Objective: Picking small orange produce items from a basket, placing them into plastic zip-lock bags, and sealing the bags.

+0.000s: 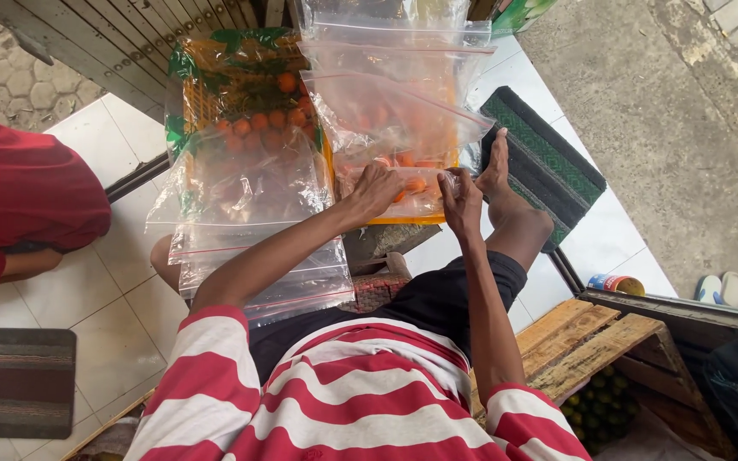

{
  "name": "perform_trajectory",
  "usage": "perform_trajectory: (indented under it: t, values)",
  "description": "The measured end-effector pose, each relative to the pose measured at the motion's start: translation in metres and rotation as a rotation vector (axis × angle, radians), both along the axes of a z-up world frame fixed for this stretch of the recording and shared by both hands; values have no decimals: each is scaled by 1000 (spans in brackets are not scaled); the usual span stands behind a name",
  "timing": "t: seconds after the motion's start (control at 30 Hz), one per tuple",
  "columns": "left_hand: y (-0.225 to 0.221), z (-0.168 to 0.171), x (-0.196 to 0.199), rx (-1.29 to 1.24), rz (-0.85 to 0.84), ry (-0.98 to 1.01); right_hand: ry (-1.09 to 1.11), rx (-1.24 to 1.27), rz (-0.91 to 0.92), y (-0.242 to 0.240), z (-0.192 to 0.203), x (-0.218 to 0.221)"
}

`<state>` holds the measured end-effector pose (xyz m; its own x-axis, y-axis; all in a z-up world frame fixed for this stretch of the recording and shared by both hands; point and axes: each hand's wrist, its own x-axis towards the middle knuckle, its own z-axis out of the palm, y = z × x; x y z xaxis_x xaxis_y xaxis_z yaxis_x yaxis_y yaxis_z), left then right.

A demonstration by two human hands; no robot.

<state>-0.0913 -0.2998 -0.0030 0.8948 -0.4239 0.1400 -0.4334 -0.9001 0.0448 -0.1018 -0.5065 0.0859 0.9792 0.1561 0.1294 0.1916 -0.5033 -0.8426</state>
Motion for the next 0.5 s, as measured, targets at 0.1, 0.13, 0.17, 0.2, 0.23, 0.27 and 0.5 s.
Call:
perform_trajectory:
  t: [0.1,0.13,0.17,0.2,0.23,0.27,0.5]
  values:
    - [2,-12,2,-31,9,-4,8,5,-8,0,0,0]
    - [3,-11,3,-30,6,-2,9,5,-11,0,-1,1]
    - [4,-10,4,-38,38,43,-20,-8,-3,0,-1,2]
    - [3,-9,3,-48,71,89,-49,-23,6,-1,-2,2]
    - [4,-15,4,-50,69,93,-45,-25,4,-1,-1,1]
    - [6,-19,7,-36,65,125,-34,-22,0,-1,0,0]
    - [46,18,10,-48,69,492,-52,-50,-10,-2,-7,3]
